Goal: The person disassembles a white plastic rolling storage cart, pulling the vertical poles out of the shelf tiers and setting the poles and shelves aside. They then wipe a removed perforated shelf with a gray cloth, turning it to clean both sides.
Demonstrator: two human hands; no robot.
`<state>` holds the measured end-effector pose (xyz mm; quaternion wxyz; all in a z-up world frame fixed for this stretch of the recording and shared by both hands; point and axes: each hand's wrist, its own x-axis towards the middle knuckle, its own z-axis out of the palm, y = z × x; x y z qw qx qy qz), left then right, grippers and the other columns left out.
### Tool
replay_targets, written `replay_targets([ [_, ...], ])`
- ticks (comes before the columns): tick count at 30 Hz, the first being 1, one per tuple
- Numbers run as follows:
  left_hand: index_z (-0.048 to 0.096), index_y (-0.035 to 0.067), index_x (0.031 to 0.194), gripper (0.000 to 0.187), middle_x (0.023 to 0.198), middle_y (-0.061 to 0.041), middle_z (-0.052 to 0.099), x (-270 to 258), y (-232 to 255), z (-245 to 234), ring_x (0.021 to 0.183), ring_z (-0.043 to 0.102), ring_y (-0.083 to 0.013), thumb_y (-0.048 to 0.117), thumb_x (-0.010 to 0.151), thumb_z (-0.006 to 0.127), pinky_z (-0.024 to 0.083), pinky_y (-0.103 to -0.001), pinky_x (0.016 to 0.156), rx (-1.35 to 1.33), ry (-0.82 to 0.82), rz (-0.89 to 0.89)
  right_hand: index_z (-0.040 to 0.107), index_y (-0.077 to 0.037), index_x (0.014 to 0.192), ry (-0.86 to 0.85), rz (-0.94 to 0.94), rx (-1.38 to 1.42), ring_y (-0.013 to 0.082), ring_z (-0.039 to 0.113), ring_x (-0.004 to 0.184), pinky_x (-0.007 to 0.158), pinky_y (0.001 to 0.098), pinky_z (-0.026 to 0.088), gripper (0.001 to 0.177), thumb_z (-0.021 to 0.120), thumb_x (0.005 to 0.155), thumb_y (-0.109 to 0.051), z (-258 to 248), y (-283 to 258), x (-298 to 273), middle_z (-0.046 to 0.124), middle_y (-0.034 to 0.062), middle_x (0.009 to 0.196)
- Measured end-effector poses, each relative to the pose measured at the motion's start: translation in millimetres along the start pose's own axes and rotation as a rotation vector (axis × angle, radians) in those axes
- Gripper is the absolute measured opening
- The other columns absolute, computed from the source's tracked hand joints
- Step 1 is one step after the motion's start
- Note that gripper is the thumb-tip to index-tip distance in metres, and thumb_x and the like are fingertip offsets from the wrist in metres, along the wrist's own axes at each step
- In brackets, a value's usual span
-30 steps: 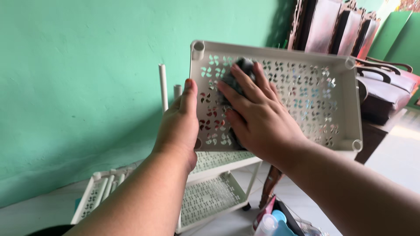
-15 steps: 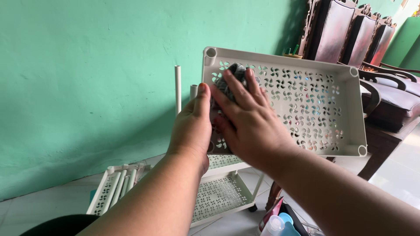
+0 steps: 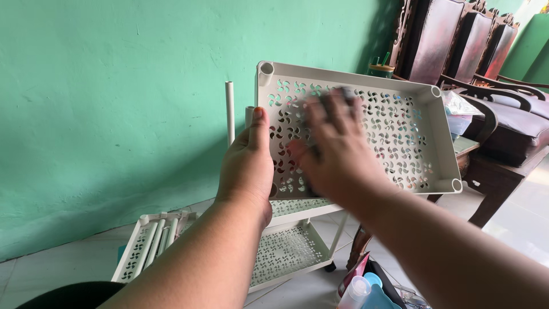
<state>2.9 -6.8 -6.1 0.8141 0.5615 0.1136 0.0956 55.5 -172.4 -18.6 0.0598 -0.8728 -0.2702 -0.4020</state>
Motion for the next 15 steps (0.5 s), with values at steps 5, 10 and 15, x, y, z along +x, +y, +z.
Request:
replay_targets([
  [5, 0.074, 0.015, 0.118, 0.062, 0.066, 0.006, 0.048, 9.0, 9.9, -4.2, 0.05, 0.042, -0.0065, 0.066, 0.091, 0.054, 0.034, -0.027, 0.044, -0.018, 0.023, 0.037, 0.033, -0.027, 0.159, -0.208, 0.116, 0.089, 0.0434, 0.005, 0.155, 0.116, 0.0598, 0.009, 0.073, 0.051, 0.093, -0.052, -4.7, 23.1, 9.0, 0.017, 0.0137, 0.171],
  [10, 0.076, 0.013, 0.105, 0.058, 0.061, 0.001, 0.048, 8.5, 12.2, -3.0, 0.045, 0.034, -0.0099, 0.064, 0.088, 0.054, 0.027, -0.03, 0.041, 0.019, 0.04, 0.027, 0.043, -0.028, 0.15, -0.307, 0.247, -0.304, 0.0452, 0.006, 0.153, 0.119, 0.0641, 0.009, 0.05, 0.043, 0.105, -0.049, -11.4, 68.5, 6.4, 0.018, 0.0165, 0.17],
  [15, 0.076, 0.015, 0.106, 0.054, 0.065, 0.002, 0.054, 2.5, 6.6, 13.3, 0.048, 0.039, -0.0085, 0.062, 0.09, 0.057, 0.033, -0.028, 0.043, -0.006, 0.069, 0.015, 0.037, -0.016, 0.157, -0.139, -0.026, -0.07, 0.0456, 0.014, 0.156, 0.129, 0.0615, 0.012, 0.059, 0.046, 0.107, -0.045, 17.2, 31.1, 6.1, 0.029, 0.0198, 0.165],
])
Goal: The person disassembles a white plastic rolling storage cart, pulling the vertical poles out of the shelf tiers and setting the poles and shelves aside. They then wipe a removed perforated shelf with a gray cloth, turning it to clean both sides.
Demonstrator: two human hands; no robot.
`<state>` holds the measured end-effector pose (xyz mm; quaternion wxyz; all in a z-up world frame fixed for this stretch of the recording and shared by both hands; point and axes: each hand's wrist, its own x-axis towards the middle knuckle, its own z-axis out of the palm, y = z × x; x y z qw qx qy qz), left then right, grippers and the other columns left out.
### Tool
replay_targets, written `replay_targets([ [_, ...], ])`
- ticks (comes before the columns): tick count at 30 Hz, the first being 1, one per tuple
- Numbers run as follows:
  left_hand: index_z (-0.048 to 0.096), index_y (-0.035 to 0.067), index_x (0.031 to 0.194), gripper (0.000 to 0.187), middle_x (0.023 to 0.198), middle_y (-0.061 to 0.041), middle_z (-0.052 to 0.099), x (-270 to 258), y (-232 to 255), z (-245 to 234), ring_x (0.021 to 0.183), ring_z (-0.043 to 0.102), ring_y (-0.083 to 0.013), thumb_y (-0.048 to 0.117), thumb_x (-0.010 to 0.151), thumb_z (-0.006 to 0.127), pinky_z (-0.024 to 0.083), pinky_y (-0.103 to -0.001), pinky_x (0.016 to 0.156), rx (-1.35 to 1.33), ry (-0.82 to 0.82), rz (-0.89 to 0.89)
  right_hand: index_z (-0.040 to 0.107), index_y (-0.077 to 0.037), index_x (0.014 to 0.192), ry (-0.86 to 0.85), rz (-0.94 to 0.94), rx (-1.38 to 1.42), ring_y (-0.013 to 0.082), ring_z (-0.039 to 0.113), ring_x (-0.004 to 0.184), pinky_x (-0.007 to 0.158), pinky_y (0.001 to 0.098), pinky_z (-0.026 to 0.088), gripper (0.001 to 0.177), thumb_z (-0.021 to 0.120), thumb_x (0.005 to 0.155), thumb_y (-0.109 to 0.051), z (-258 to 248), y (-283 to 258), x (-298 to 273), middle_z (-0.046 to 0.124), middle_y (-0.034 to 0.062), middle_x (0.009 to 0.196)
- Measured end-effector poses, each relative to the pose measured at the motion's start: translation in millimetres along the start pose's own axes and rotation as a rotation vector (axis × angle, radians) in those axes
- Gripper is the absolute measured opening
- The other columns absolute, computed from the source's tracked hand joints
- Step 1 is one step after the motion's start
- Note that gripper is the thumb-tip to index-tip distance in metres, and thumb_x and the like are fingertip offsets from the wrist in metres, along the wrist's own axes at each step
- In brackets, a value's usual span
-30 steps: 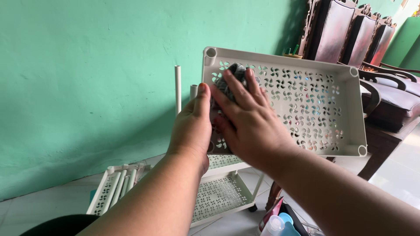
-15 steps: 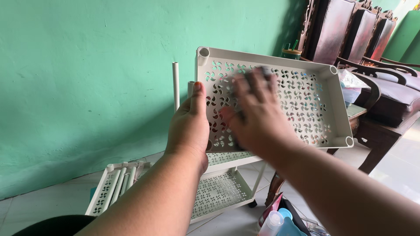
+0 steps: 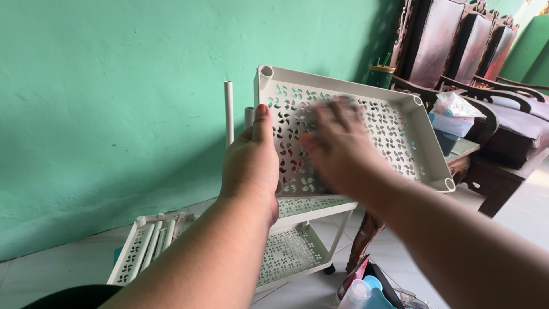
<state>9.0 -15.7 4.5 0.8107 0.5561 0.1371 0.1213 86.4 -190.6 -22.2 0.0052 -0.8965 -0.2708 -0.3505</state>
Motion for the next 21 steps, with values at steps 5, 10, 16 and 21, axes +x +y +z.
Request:
replay_targets([
  [5, 0.074, 0.012, 0.107, 0.06, 0.065, 0.0, 0.053, -0.9, 10.9, -7.0, 0.049, 0.04, -0.0129, 0.066, 0.091, 0.054, 0.032, -0.03, 0.044, -0.006, 0.004, -0.035, 0.034, -0.028, 0.162, -0.144, 0.027, 0.225, 0.0465, 0.004, 0.152, 0.117, 0.0673, 0.017, 0.068, 0.05, 0.097, -0.042, -2.2, 13.9, 5.1, 0.015, 0.0171, 0.172],
  [10, 0.072, 0.013, 0.113, 0.057, 0.077, 0.001, 0.072, -1.5, 21.0, -9.6, 0.051, 0.048, -0.0102, 0.06, 0.09, 0.051, 0.036, -0.028, 0.044, -0.141, -0.057, 0.035, 0.037, -0.031, 0.153, -0.16, 0.043, -0.461, 0.0399, 0.009, 0.157, 0.124, 0.0611, 0.016, 0.047, 0.041, 0.108, -0.044, -29.7, 60.2, 7.6, 0.019, 0.013, 0.175],
  [16, 0.074, 0.016, 0.117, 0.058, 0.078, -0.004, 0.068, 5.4, 2.0, 9.3, 0.05, 0.049, -0.0111, 0.064, 0.09, 0.055, 0.038, -0.029, 0.044, -0.037, 0.009, 0.022, 0.027, -0.011, 0.159, -0.003, -0.05, 0.08, 0.0481, 0.009, 0.155, 0.123, 0.0677, 0.012, 0.064, 0.045, 0.109, -0.047, -12.5, 12.5, 22.8, 0.02, 0.0255, 0.164],
  [21, 0.07, 0.007, 0.111, 0.062, 0.073, -0.001, 0.057, 18.9, 1.4, 10.8, 0.054, 0.044, -0.0112, 0.063, 0.092, 0.055, 0.037, -0.029, 0.046, -0.053, -0.033, 0.09, 0.033, -0.031, 0.159, -0.131, 0.133, 0.176, 0.0434, 0.007, 0.152, 0.113, 0.0594, 0.018, 0.066, 0.053, 0.097, -0.043, -23.7, 23.4, 22.6, 0.014, 0.011, 0.17],
])
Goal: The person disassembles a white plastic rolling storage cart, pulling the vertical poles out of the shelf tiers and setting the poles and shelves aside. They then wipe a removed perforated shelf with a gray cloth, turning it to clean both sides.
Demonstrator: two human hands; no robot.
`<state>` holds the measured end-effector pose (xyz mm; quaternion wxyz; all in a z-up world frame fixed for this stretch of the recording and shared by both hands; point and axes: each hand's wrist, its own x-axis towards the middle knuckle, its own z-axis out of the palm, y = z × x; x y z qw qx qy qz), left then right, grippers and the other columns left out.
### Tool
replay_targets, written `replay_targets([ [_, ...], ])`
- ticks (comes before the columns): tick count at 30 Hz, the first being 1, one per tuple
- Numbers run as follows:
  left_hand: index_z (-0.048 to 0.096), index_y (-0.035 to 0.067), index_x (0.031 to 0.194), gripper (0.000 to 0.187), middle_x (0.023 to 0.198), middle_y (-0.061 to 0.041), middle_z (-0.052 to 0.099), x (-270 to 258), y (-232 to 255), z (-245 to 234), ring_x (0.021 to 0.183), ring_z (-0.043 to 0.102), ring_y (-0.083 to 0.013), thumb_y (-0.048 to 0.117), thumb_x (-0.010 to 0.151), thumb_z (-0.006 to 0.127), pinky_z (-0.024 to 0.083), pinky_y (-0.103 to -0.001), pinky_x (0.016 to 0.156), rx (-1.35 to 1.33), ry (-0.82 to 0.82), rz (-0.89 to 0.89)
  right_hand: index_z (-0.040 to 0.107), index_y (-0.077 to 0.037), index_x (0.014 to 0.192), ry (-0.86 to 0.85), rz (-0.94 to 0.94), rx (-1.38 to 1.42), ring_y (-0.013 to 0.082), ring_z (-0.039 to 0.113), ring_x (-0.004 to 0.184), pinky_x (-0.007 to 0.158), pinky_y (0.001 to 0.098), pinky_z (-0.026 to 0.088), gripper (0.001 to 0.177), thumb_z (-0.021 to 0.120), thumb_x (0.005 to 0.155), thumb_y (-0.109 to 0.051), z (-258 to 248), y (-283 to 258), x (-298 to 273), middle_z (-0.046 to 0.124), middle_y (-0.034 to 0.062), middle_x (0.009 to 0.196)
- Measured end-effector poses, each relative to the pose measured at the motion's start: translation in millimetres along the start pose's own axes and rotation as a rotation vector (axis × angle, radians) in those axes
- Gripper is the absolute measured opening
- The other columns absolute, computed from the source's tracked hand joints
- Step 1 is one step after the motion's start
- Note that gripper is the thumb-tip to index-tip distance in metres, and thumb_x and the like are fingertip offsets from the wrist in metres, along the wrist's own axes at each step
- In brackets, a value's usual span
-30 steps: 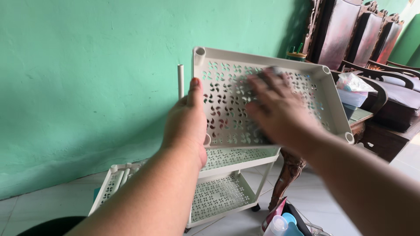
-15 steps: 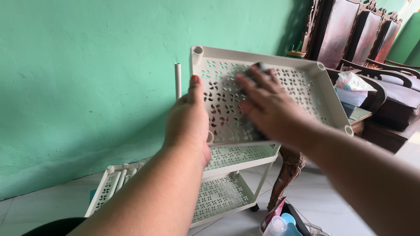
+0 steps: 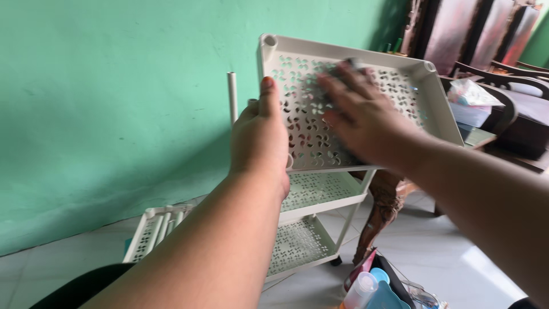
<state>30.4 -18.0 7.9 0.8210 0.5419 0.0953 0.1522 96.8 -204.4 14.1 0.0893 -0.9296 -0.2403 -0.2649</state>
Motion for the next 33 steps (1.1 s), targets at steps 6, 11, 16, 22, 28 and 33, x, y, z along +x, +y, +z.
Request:
replay_targets([
  [6, 0.075, 0.009, 0.104, 0.057, 0.063, 0.004, 0.055, -10.1, 30.6, -1.0, 0.047, 0.038, -0.0086, 0.062, 0.089, 0.059, 0.033, -0.029, 0.044, 0.085, 0.009, 0.077, 0.058, -0.018, 0.144, 0.321, 0.061, 0.256, 0.031, 0.042, 0.148, 0.117, 0.0377, 0.036, 0.045, 0.058, 0.099, -0.021, -17.0, 39.8, -26.4, 0.047, 0.0139, 0.159],
  [11, 0.075, 0.008, 0.109, 0.061, 0.065, 0.0, 0.049, -23.4, 60.4, -5.3, 0.049, 0.034, -0.0125, 0.063, 0.09, 0.057, 0.031, -0.031, 0.047, 0.209, 0.016, 0.083, 0.056, -0.01, 0.144, 0.489, 0.136, 0.515, 0.0293, 0.046, 0.146, 0.116, 0.0344, 0.034, 0.042, 0.056, 0.103, -0.018, -14.6, 36.1, -44.9, 0.052, 0.0153, 0.154],
  [16, 0.076, 0.011, 0.114, 0.063, 0.074, 0.0, 0.052, -32.0, 84.4, 4.3, 0.059, 0.036, -0.013, 0.065, 0.091, 0.056, 0.037, -0.031, 0.055, 0.239, 0.036, 0.016, 0.054, -0.012, 0.145, 0.497, 0.284, 0.61, 0.0266, 0.052, 0.14, 0.114, 0.0324, 0.037, 0.044, 0.054, 0.102, -0.023, -38.5, 22.4, -42.5, 0.057, 0.0122, 0.15],
  [22, 0.075, 0.011, 0.114, 0.063, 0.076, -0.002, 0.057, -38.7, 75.3, 1.7, 0.061, 0.044, -0.0144, 0.065, 0.092, 0.051, 0.04, -0.032, 0.057, 0.242, 0.023, 0.014, 0.043, -0.024, 0.154, 0.296, 0.586, 0.605, 0.0321, 0.017, 0.153, 0.114, 0.0404, 0.036, 0.061, 0.06, 0.096, -0.037, -65.8, -5.0, -37.8, 0.01, 0.0138, 0.17],
  [28, 0.074, 0.014, 0.114, 0.061, 0.075, -0.001, 0.062, -39.4, 57.0, 6.7, 0.059, 0.049, -0.0132, 0.066, 0.092, 0.052, 0.043, -0.033, 0.054, 0.212, 0.016, 0.008, 0.032, -0.017, 0.157, 0.241, -0.128, 0.338, 0.0364, 0.011, 0.157, 0.121, 0.0497, 0.025, 0.081, 0.066, 0.087, -0.041, -47.4, -34.2, -28.6, 0.015, 0.0211, 0.169],
  [33, 0.073, 0.01, 0.113, 0.061, 0.074, 0.002, 0.056, -26.4, 41.6, -2.8, 0.057, 0.043, -0.0081, 0.064, 0.094, 0.054, 0.039, -0.028, 0.052, 0.219, 0.035, -0.078, 0.038, -0.034, 0.16, 0.005, -0.193, 0.041, 0.0335, 0.007, 0.156, 0.119, 0.0584, 0.013, 0.065, 0.055, 0.097, -0.039, -12.6, -6.2, -22.8, 0.021, 0.0039, 0.174],
])
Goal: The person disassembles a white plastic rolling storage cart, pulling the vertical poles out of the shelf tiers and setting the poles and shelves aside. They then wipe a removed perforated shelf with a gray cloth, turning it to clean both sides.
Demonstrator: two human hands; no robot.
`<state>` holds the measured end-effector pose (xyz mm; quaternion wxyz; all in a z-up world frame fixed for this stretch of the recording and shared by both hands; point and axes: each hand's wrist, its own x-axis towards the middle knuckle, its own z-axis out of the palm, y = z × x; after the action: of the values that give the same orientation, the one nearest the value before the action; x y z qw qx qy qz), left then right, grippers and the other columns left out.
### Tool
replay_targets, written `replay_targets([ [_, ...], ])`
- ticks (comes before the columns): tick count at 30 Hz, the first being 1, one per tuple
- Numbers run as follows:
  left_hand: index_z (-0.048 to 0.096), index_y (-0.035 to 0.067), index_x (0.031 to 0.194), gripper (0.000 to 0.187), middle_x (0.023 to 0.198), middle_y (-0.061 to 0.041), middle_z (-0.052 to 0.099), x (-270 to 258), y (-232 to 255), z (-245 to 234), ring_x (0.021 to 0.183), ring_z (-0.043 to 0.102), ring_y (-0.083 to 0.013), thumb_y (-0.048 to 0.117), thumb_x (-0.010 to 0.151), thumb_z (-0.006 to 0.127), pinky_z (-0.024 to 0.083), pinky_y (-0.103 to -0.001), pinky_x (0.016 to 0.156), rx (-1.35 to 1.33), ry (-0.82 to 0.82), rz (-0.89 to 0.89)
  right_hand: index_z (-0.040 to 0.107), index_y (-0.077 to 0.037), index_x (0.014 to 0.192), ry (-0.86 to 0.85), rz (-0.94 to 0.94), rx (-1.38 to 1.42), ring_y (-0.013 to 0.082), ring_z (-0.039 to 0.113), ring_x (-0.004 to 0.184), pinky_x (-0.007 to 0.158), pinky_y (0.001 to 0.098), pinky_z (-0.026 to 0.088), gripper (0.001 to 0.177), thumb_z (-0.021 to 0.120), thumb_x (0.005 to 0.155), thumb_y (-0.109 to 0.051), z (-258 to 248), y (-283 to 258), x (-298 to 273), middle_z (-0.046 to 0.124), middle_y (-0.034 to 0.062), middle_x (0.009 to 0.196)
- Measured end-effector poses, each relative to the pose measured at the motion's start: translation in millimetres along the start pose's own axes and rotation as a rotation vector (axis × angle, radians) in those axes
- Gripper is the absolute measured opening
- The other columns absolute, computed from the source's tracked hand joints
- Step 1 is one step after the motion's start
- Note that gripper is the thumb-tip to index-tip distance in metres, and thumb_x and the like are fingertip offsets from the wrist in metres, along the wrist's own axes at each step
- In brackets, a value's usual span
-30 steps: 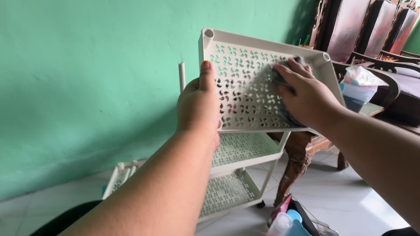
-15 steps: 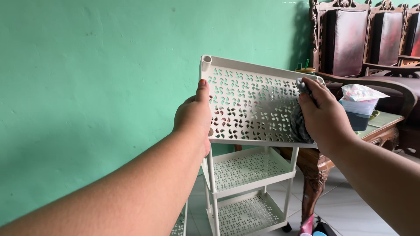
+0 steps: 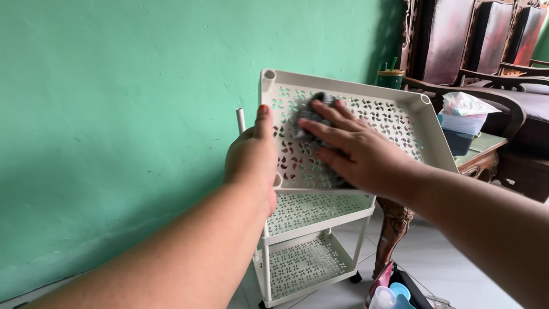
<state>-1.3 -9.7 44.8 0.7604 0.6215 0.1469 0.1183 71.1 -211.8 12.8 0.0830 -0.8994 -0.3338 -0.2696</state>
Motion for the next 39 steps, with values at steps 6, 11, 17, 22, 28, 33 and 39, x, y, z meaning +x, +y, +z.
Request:
replay_targets([
  [6, 0.077, 0.012, 0.112, 0.059, 0.073, -0.003, 0.055, 15.7, -27.7, -5.9, 0.056, 0.038, -0.0156, 0.064, 0.097, 0.055, 0.032, -0.035, 0.05, -0.091, -0.04, 0.032, 0.031, -0.013, 0.159, 0.164, 0.295, -0.104, 0.0433, 0.006, 0.155, 0.125, 0.063, 0.01, 0.062, 0.05, 0.107, -0.04, 17.4, 29.2, -14.5, 0.024, 0.018, 0.166],
  [11, 0.077, 0.007, 0.109, 0.064, 0.084, -0.003, 0.068, 26.2, -38.4, 8.1, 0.068, 0.057, -0.0124, 0.064, 0.094, 0.052, 0.05, -0.033, 0.061, 0.018, 0.021, 0.263, 0.033, -0.013, 0.157, 0.245, 0.17, 0.258, 0.0469, 0.001, 0.153, 0.117, 0.0615, 0.019, 0.063, 0.052, 0.103, -0.037, 38.8, -26.8, 7.2, 0.013, 0.0239, 0.167],
  [17, 0.074, 0.009, 0.115, 0.063, 0.093, -0.002, 0.077, 29.2, -25.4, -5.1, 0.078, 0.069, -0.0114, 0.064, 0.095, 0.052, 0.057, -0.032, 0.069, -0.053, 0.032, 0.354, 0.039, -0.026, 0.159, 0.245, -0.009, 0.156, 0.0445, 0.008, 0.158, 0.124, 0.0621, 0.02, 0.06, 0.054, 0.102, -0.036, 33.6, -19.3, 14.5, 0.021, 0.0111, 0.173],
  [22, 0.075, 0.008, 0.115, 0.062, 0.085, -0.014, 0.07, 17.2, -4.5, -21.2, 0.068, 0.043, -0.026, 0.063, 0.102, 0.05, 0.037, -0.044, 0.059, 0.052, 0.155, 0.195, 0.031, -0.023, 0.161, 0.197, 0.327, 0.224, 0.0505, 0.004, 0.153, 0.118, 0.0628, 0.019, 0.061, 0.052, 0.105, -0.037, 31.8, 5.1, 33.2, 0.014, 0.016, 0.171],
  [28, 0.075, 0.01, 0.106, 0.056, 0.088, 0.0, 0.076, 16.9, -29.2, -18.0, 0.075, 0.07, -0.0117, 0.059, 0.092, 0.051, 0.056, -0.031, 0.067, 0.155, 0.239, 0.231, 0.031, -0.012, 0.159, 0.202, -0.056, 0.387, 0.052, 0.011, 0.155, 0.12, 0.0584, 0.026, 0.064, 0.053, 0.104, -0.034, 78.8, -56.4, 30.9, 0.018, 0.0268, 0.166],
  [33, 0.076, 0.005, 0.102, 0.057, 0.089, -0.008, 0.076, 21.0, -29.8, -19.4, 0.075, 0.067, -0.0177, 0.056, 0.092, 0.053, 0.056, -0.036, 0.068, 0.027, 0.158, 0.145, 0.039, -0.019, 0.156, 0.194, 0.04, 0.432, 0.0461, 0.015, 0.156, 0.121, 0.0539, 0.025, 0.059, 0.051, 0.099, -0.032, 94.0, -31.5, 24.9, 0.023, 0.0165, 0.171],
  [39, 0.074, 0.006, 0.095, 0.054, 0.077, -0.003, 0.073, 19.6, -33.1, -13.6, 0.067, 0.067, -0.0161, 0.056, 0.091, 0.052, 0.054, -0.034, 0.061, 0.057, 0.118, 0.196, 0.03, -0.011, 0.158, 0.201, 0.453, 0.389, 0.0527, 0.001, 0.149, 0.12, 0.0584, 0.009, 0.06, 0.049, 0.106, -0.037, 101.5, 4.6, 18.7, 0.016, 0.0251, 0.163],
])
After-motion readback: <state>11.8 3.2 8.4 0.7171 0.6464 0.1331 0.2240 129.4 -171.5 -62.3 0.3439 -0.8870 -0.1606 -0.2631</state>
